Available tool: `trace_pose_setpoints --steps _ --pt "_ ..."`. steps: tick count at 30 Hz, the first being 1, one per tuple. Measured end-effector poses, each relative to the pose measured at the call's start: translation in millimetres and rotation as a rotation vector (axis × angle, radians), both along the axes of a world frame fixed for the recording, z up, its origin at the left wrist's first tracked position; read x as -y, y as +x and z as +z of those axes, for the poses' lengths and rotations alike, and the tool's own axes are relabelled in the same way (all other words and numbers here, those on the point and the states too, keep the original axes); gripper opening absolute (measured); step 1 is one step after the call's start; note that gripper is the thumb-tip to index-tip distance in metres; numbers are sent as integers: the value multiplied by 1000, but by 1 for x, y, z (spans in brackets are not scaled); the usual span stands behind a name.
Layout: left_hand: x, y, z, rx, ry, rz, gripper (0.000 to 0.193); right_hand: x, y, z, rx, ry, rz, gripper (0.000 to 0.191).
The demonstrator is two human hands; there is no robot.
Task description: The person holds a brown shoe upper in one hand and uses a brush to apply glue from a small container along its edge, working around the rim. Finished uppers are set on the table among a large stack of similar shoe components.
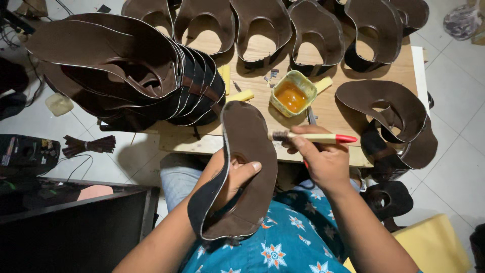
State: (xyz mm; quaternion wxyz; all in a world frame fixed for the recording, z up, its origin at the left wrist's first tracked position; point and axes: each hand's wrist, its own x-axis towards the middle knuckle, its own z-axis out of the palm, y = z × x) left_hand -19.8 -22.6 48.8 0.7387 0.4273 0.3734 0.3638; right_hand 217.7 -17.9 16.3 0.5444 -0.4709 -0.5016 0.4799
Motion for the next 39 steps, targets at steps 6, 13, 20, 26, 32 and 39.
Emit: trace_pose_setpoints --steps 6,13,20,26,32,39 --pt "-5 0 7 -87 38 -5 32 -1 3 8 119 194 -8 17" --pt "-12 3 20 -192 101 -11 33 -4 4 3 246 194 1 15" --pt "-30 -13 21 -261 89 -123 32 -16 6 -18 -115 -271 -88 25" --pt "-45 -22 19 -426 20 -126 21 -21 9 -31 -87 -460 64 23" --pt "-29 -15 33 -795 1113 99 54 -12 30 -11 -455 -69 -69 20" --pt "-29 -15 42 -762 1493 201 51 -7 19 0 -441 17 -35 19"
